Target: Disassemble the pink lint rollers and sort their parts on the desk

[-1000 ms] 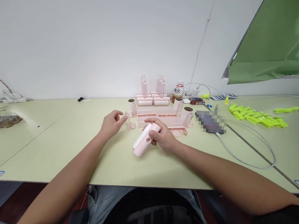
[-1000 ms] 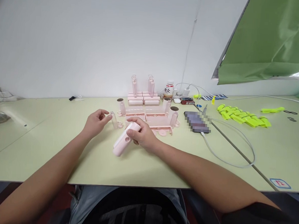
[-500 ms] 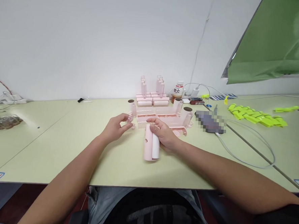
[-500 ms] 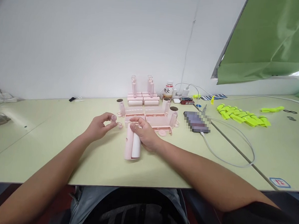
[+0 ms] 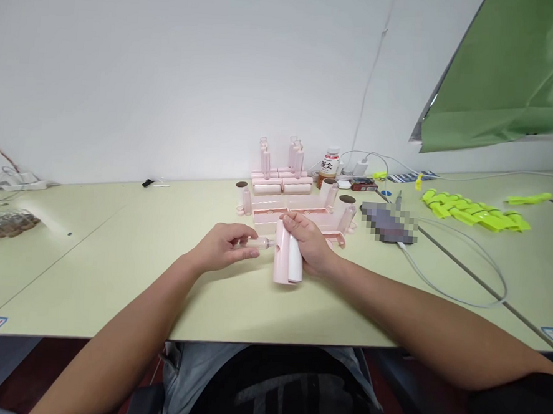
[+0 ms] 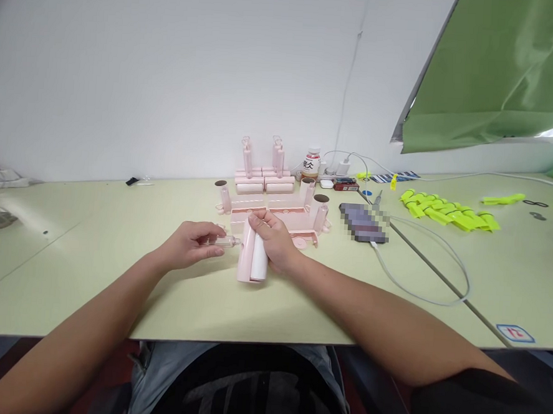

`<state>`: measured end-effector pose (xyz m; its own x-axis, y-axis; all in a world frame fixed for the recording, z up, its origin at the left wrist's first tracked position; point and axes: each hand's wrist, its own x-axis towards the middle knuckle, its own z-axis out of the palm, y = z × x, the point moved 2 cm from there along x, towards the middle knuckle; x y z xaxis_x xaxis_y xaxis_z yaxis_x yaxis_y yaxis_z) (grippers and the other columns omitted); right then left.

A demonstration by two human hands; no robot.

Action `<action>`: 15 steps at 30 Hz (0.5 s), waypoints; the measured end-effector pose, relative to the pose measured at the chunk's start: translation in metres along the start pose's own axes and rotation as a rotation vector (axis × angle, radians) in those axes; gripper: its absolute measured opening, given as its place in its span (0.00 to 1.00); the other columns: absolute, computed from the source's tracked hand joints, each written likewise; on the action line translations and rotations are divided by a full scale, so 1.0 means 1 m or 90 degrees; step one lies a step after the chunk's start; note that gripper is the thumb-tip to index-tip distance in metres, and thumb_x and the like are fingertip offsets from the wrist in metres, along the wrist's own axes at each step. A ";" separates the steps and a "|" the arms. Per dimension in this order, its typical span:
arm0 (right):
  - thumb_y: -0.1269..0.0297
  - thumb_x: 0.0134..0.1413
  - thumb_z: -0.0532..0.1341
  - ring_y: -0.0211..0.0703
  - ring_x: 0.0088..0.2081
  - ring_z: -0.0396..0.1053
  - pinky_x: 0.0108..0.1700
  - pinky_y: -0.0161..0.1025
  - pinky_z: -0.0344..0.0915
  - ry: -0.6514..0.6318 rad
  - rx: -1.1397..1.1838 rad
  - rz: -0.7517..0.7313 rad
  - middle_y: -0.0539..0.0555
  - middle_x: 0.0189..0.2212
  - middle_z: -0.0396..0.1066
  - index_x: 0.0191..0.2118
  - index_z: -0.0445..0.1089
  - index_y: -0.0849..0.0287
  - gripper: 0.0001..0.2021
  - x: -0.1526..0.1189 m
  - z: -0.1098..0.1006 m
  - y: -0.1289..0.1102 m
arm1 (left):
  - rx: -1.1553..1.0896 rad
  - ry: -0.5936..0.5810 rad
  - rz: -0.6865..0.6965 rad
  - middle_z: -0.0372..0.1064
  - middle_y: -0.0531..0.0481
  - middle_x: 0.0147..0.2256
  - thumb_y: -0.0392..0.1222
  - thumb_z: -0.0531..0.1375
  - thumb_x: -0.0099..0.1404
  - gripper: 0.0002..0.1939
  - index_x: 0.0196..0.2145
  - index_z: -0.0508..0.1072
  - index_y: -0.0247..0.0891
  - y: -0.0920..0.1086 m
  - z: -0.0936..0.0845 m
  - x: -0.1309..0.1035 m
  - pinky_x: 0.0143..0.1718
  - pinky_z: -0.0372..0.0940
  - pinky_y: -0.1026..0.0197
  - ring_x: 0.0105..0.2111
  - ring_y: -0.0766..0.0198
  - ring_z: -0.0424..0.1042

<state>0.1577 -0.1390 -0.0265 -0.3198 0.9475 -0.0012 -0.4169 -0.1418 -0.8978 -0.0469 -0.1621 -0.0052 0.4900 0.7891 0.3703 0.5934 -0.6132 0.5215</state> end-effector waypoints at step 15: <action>0.51 0.40 0.71 0.36 0.22 0.60 0.24 0.34 0.58 0.068 -0.118 -0.048 0.44 0.23 0.65 0.32 0.65 0.56 0.19 0.001 -0.003 0.003 | 0.045 0.009 0.054 0.73 0.49 0.26 0.53 0.57 0.65 0.17 0.38 0.78 0.39 0.004 0.002 0.000 0.28 0.61 0.64 0.24 0.67 0.66</action>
<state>0.1588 -0.1378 -0.0310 -0.1977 0.9798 0.0307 -0.2700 -0.0243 -0.9626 -0.0431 -0.1650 -0.0051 0.5309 0.7348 0.4221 0.5945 -0.6780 0.4324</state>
